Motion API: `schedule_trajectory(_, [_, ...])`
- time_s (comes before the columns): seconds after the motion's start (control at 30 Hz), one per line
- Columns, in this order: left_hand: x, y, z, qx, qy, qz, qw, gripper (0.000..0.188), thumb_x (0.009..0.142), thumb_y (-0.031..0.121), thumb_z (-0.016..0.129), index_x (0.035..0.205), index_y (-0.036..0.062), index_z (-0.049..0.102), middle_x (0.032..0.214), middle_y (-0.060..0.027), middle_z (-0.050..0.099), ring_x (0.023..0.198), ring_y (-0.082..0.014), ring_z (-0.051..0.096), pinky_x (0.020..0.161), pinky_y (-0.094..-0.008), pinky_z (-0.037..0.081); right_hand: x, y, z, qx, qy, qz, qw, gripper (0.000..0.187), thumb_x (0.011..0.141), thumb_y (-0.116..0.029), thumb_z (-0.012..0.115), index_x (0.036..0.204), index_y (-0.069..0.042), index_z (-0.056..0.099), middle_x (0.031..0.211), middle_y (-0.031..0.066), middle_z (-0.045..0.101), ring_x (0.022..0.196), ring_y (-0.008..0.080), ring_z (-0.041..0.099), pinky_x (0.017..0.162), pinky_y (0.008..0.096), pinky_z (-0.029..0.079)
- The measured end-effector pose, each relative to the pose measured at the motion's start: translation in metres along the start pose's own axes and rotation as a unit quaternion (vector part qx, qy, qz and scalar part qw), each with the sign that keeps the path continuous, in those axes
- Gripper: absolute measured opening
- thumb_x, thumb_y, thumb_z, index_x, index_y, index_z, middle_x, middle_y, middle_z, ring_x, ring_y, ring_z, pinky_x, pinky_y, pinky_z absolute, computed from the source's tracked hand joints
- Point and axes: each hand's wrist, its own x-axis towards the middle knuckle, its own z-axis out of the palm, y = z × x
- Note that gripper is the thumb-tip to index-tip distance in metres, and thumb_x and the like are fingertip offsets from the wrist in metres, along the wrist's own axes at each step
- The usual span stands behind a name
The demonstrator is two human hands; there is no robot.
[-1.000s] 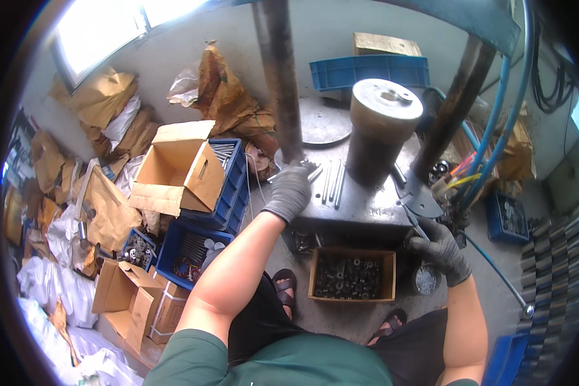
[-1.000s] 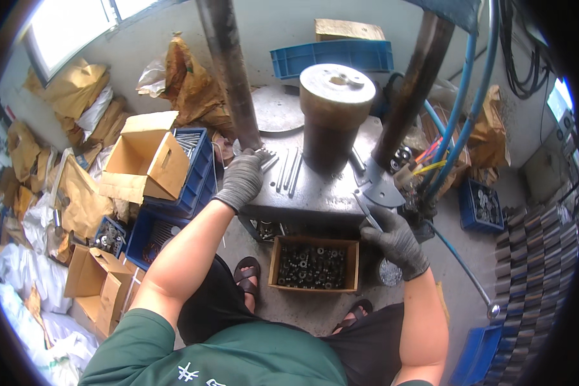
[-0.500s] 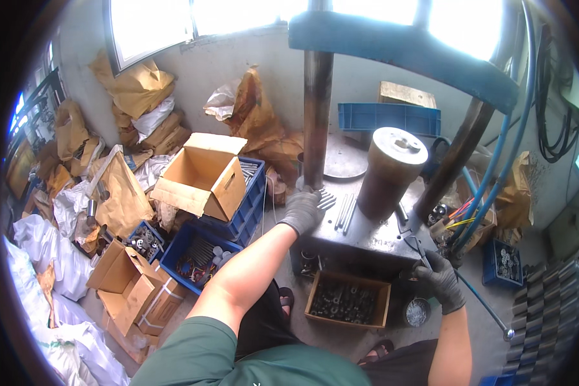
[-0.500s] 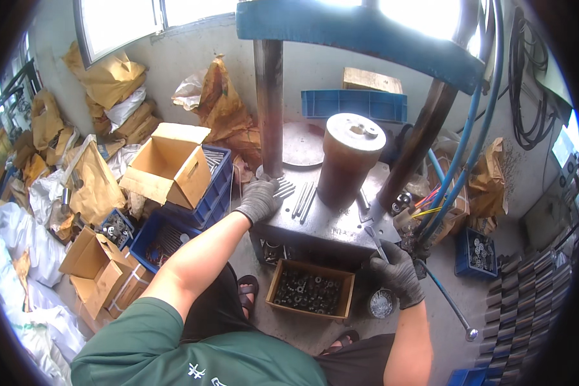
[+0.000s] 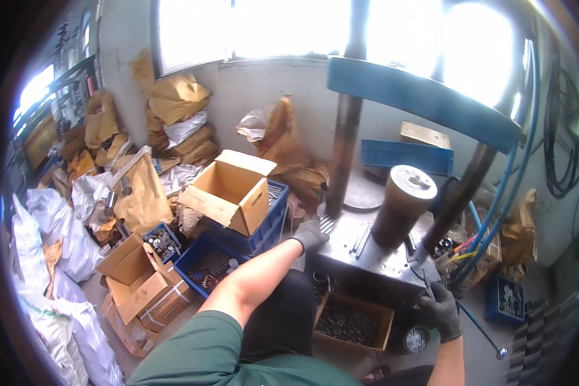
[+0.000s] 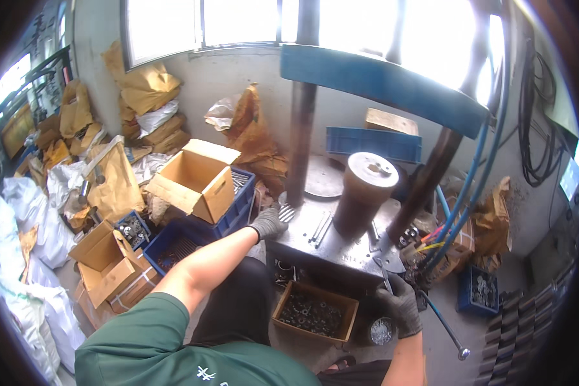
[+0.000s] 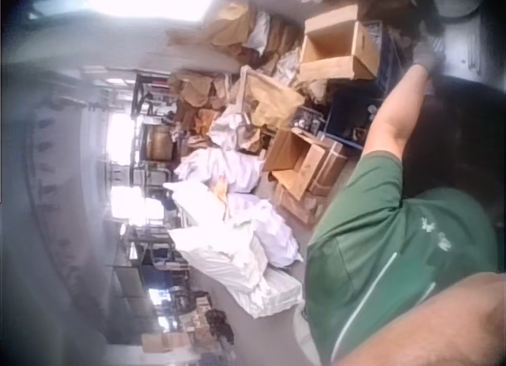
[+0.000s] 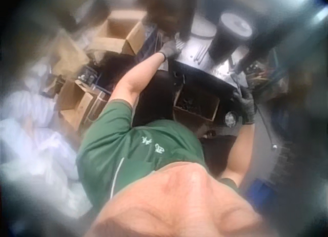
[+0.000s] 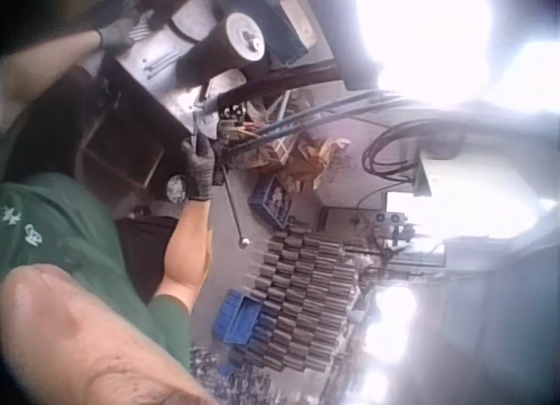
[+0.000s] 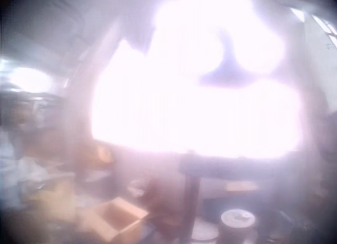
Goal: Inspecting and organizing metal parts using a caliper at a industrial press workstation.
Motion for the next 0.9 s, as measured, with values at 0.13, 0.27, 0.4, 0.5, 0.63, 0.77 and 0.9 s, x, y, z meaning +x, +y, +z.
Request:
schedule_trajectory(0.13, [0.014, -0.047, 0.028, -0.185, 0.004, -0.006, 0.983, 0.059, 0.077, 0.030, 0.071, 0.125, -0.0015, 0.058, 0.109, -0.0255, 0.071, 0.102, -0.0391, 0.070, 0.091, -0.0442, 0.055, 0.001, 0.003, 0.006, 0.031, 0.010, -0.005, 0.999, 0.027, 0.082, -0.011, 0.069, 0.107, 0.001, 0.069, 0.086, 0.0024, 0.069, 0.077, 0.0107, 0.065, 0.070, 0.0272, 0.054])
schedule_trajectory(0.27, [-0.009, -0.079, 0.042, -0.441, -0.014, -0.113, 0.891, 0.026, 0.083, 0.022, 0.067, 0.098, 0.0010, 0.066, 0.084, -0.0109, 0.068, 0.075, -0.0235, 0.067, 0.070, -0.0373, 0.055, 0.001, 0.004, 0.002, 0.032, 0.046, 0.019, 0.998, 0.025, 0.083, -0.011, 0.068, 0.105, 0.001, 0.069, 0.086, 0.0035, 0.070, 0.075, 0.0122, 0.065, 0.069, 0.0268, 0.052])
schedule_trajectory(0.4, [-0.045, -0.102, 0.059, -0.664, -0.080, -0.305, 0.678, 0.021, 0.084, 0.021, 0.067, 0.096, 0.0044, 0.068, 0.081, -0.0095, 0.066, 0.069, -0.0218, 0.065, 0.063, -0.0364, 0.055, -0.010, 0.013, -0.003, 0.049, 0.077, 0.048, 0.995, 0.024, 0.082, -0.012, 0.069, 0.103, -0.001, 0.068, 0.081, 0.0036, 0.069, 0.070, 0.0121, 0.063, 0.065, 0.0273, 0.051])
schedule_trajectory(0.5, [-0.073, -0.108, 0.060, -0.710, -0.028, -0.321, 0.626, 0.019, 0.083, 0.020, 0.068, 0.095, 0.0059, 0.069, 0.078, -0.0092, 0.063, 0.067, -0.0229, 0.063, 0.060, -0.0388, 0.052, -0.016, 0.024, -0.002, 0.094, 0.071, 0.099, 0.988, 0.027, 0.082, -0.015, 0.070, 0.106, -0.002, 0.067, 0.081, 0.0046, 0.069, 0.070, 0.0145, 0.066, 0.065, 0.0284, 0.052])
schedule_trajectory(0.63, [-0.077, -0.104, 0.002, -0.626, -0.016, -0.187, 0.757, 0.023, 0.082, 0.006, 0.070, 0.103, 0.0035, 0.061, 0.079, -0.0077, 0.066, 0.066, -0.0182, 0.065, 0.058, -0.0305, 0.056, -0.018, 0.031, -0.007, 0.113, 0.065, 0.091, 0.987, 0.033, 0.083, -0.018, 0.073, 0.112, -0.002, 0.065, 0.084, 0.0067, 0.070, 0.071, 0.0185, 0.069, 0.065, 0.0316, 0.056])
schedule_trajectory(0.77, [-0.012, -0.101, -0.099, -0.349, 0.132, -0.021, 0.928, 0.033, 0.076, 0.006, 0.072, 0.108, 0.0049, 0.064, 0.095, -0.0119, 0.068, 0.079, -0.0209, 0.069, 0.064, -0.0349, 0.057, -0.023, 0.032, -0.008, 0.184, 0.072, 0.094, 0.976, 0.043, 0.082, -0.022, 0.078, 0.117, -0.002, 0.063, 0.090, 0.0090, 0.071, 0.075, 0.0216, 0.071, 0.068, 0.0354, 0.059])
schedule_trajectory(0.9, [0.059, -0.139, -0.195, -0.235, 0.139, -0.058, 0.960, 0.037, 0.081, 0.027, 0.071, 0.110, 0.0023, 0.068, 0.093, -0.0202, 0.075, 0.090, -0.0307, 0.075, 0.078, -0.0404, 0.059, -0.023, 0.025, -0.004, 0.172, 0.080, 0.078, 0.979, 0.047, 0.081, -0.024, 0.079, 0.119, -0.002, 0.063, 0.092, 0.0090, 0.071, 0.077, 0.0216, 0.071, 0.071, 0.0352, 0.059])
